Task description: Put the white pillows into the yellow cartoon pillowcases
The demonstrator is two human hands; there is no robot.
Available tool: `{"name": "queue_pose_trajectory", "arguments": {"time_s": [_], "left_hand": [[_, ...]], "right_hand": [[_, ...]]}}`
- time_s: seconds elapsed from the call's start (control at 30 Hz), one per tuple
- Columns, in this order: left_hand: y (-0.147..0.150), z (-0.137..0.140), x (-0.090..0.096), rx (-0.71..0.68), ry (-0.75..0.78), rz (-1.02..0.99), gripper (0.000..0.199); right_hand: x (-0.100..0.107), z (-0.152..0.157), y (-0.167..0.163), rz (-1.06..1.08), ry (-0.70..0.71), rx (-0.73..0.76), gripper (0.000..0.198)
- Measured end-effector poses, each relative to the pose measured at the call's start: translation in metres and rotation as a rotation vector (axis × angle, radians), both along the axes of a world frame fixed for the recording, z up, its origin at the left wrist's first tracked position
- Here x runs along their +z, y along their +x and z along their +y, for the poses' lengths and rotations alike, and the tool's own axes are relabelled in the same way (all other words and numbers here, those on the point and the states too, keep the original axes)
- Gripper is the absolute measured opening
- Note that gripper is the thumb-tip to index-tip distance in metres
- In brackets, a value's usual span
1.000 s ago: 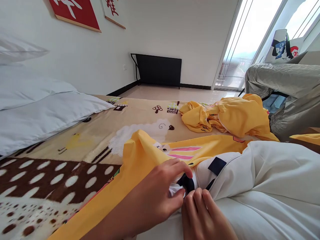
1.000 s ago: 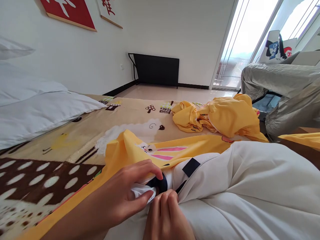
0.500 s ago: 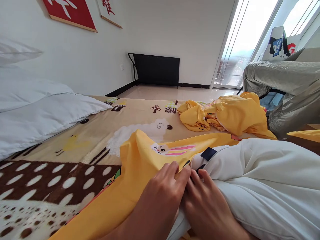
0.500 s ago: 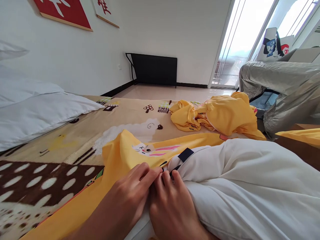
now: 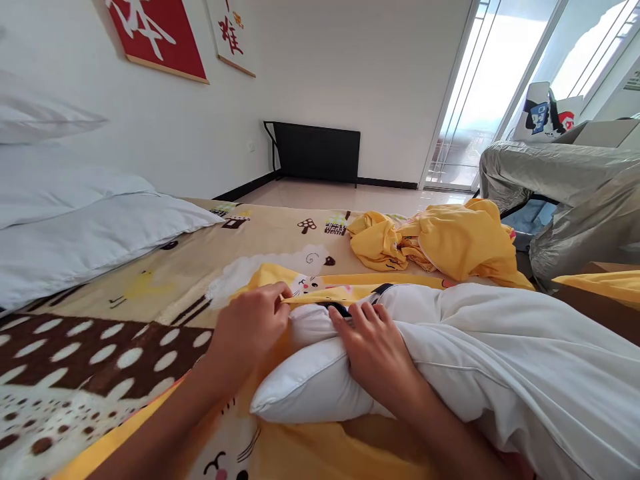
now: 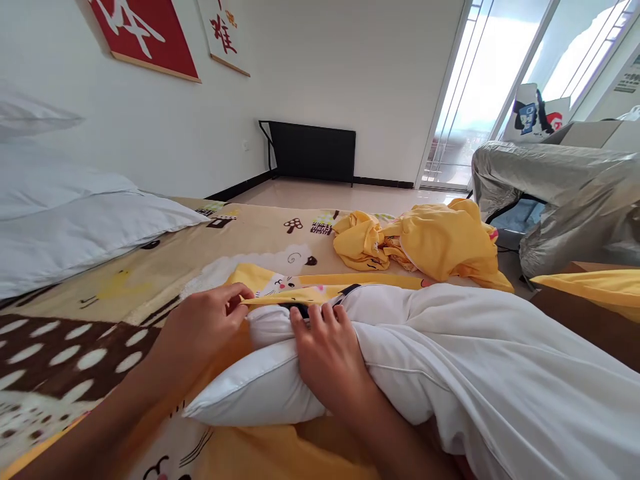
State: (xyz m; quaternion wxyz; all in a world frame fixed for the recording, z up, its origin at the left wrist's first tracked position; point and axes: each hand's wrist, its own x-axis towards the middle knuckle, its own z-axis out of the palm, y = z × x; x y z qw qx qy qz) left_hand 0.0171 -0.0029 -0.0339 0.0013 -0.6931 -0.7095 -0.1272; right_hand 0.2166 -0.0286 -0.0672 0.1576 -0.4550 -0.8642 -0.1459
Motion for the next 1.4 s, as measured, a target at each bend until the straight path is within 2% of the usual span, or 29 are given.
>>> {"name": "queue_pose_trajectory", "arguments": {"time_s": [0.1, 0.27, 0.37, 0.5, 0.63, 0.73, 0.87, 1.0, 1.1, 1.17, 1.23, 1.33, 1.4], "left_hand": [[-0.016, 0.000, 0.000, 0.010, -0.134, 0.045, 0.019], [-0.028, -0.022, -0.022, -0.040, -0.161, 0.255, 0.027], [-0.033, -0.038, -0.025, -0.116, -0.223, 0.218, 0.032], [-0.031, -0.059, 0.000, -0.208, -0.320, 0.153, 0.046], [-0.020, -0.077, 0.033, -0.115, -0.366, 0.213, 0.039], [-0.012, -0.080, 0.044, -0.098, -0.268, 0.145, 0.039], [-0.003, -0.073, 0.048, -0.120, -0.106, 0.013, 0.038], [0.012, -0.062, 0.054, -0.128, 0.026, 0.000, 0.037], [0.021, -0.053, 0.054, -0.137, 0.038, 0.014, 0.039], [0.024, -0.048, 0.051, -0.161, 0.042, 0.001, 0.038], [0.026, -0.048, 0.046, -0.221, 0.108, -0.044, 0.034], [0.029, -0.060, 0.042, -0.375, 0.331, -0.167, 0.026], [0.033, -0.075, 0.042, -0.490, 0.477, -0.220, 0.023]], "right_hand": [[0.001, 0.006, 0.004, 0.013, -0.036, -0.019, 0.044], [0.001, 0.009, 0.006, 0.030, -0.027, -0.031, 0.042], [0.001, 0.007, 0.006, 0.048, -0.016, -0.033, 0.040], [0.002, 0.005, 0.005, 0.053, -0.003, -0.045, 0.040], [0.000, 0.003, 0.002, 0.032, 0.008, -0.054, 0.038], [-0.003, -0.001, -0.003, 0.016, 0.045, -0.058, 0.039], [-0.008, -0.013, -0.016, 0.007, 0.141, -0.053, 0.040], [-0.019, -0.032, -0.033, 0.062, 0.303, -0.070, 0.037], [-0.030, -0.043, -0.044, 0.088, 0.416, -0.079, 0.036], [-0.035, -0.046, -0.048, 0.084, 0.428, -0.062, 0.037], [-0.037, -0.046, -0.049, 0.101, 0.440, -0.057, 0.036], [-0.035, -0.045, -0.047, 0.130, 0.442, -0.059, 0.036], [-0.031, -0.045, -0.044, 0.110, 0.381, -0.057, 0.039]]}}
